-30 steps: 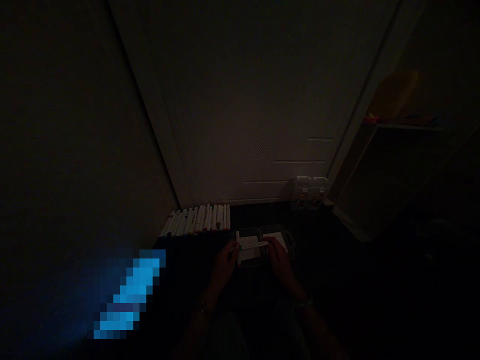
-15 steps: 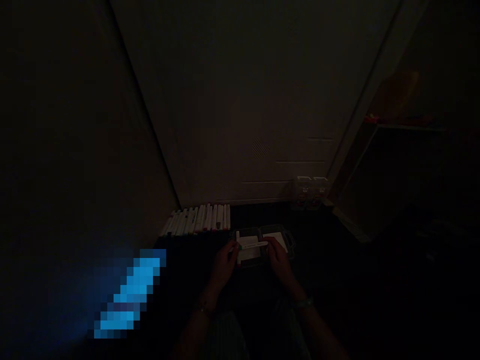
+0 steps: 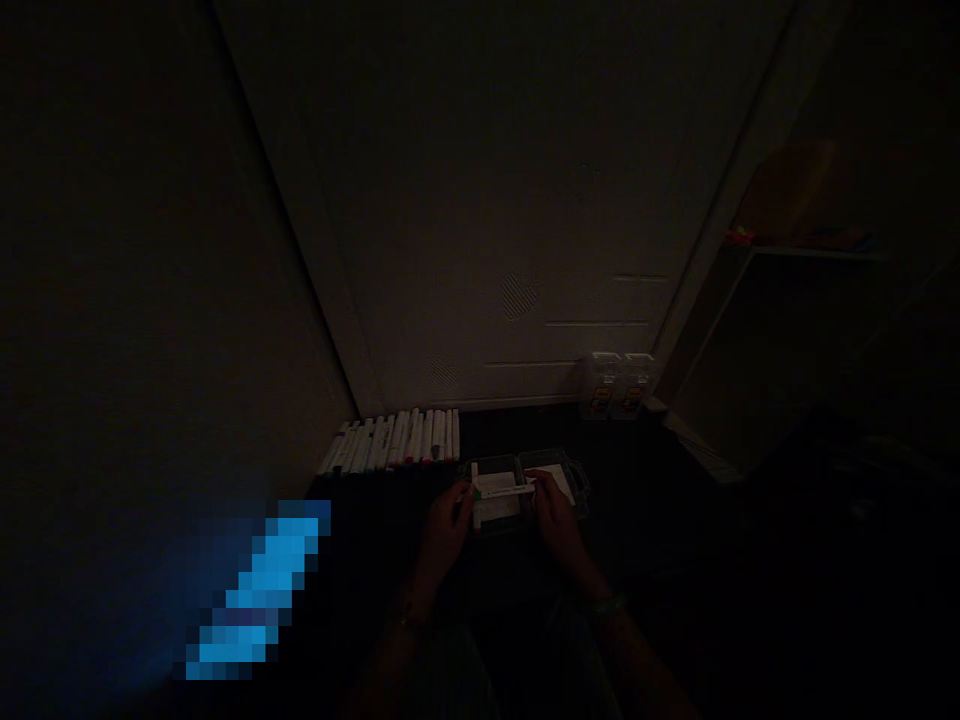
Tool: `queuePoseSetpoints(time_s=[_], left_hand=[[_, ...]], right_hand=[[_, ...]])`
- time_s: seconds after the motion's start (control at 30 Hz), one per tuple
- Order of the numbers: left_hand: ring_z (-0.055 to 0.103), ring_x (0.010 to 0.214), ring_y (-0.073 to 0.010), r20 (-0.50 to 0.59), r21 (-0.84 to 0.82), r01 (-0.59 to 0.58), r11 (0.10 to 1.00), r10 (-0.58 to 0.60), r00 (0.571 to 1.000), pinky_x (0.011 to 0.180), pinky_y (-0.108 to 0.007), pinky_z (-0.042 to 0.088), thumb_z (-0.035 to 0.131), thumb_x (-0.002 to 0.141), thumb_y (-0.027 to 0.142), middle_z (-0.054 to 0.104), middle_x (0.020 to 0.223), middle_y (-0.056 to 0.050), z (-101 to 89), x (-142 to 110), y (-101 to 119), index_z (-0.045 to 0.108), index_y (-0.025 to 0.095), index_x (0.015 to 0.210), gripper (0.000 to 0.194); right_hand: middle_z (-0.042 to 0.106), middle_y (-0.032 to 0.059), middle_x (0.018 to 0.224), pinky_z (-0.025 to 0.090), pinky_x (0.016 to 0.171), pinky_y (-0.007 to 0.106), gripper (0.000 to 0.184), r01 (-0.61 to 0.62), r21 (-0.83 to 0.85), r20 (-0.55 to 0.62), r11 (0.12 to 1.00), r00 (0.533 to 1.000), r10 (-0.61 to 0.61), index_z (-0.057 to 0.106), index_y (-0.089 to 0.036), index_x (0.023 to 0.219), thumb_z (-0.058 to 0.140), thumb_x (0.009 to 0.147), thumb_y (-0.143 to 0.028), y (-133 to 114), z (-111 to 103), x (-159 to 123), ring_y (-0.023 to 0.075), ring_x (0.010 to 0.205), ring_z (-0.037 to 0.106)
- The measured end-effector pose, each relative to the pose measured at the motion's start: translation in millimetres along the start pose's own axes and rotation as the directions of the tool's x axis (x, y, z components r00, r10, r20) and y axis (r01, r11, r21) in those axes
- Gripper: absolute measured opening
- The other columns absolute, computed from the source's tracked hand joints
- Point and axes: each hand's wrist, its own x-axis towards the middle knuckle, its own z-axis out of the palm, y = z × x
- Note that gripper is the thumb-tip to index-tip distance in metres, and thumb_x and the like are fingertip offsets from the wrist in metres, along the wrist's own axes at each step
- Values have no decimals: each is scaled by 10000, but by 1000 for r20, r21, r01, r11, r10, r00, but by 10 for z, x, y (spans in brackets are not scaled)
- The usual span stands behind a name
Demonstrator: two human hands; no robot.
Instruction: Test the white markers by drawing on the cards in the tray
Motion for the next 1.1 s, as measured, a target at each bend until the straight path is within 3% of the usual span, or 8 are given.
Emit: queuePoseSetpoints(time_s=[0.7, 1.1], left_hand=[[572, 901, -171, -6, -45, -2, 999, 2, 1000, 831, -282, 427, 349, 859, 418, 634, 961, -48, -13, 1, 150, 576, 194, 934, 328], [559, 895, -179, 45, -57, -5, 998, 7, 999, 827, -295, 421, 327, 866, 412, 619, 930, -52, -34, 5, 149, 550, 197, 924, 315]], right_hand=[[602, 33, 954, 421, 742, 241, 266, 40, -23, 10, 999, 999, -39, 502, -209, 1108, 333, 914, -275, 10, 4, -3, 151, 858, 563], [607, 35, 944, 429, 731, 244, 275, 40, -24, -11, 999, 999, -40, 520, -208, 1098, 331, 905, -261, -16, -3, -4, 152, 844, 565]])
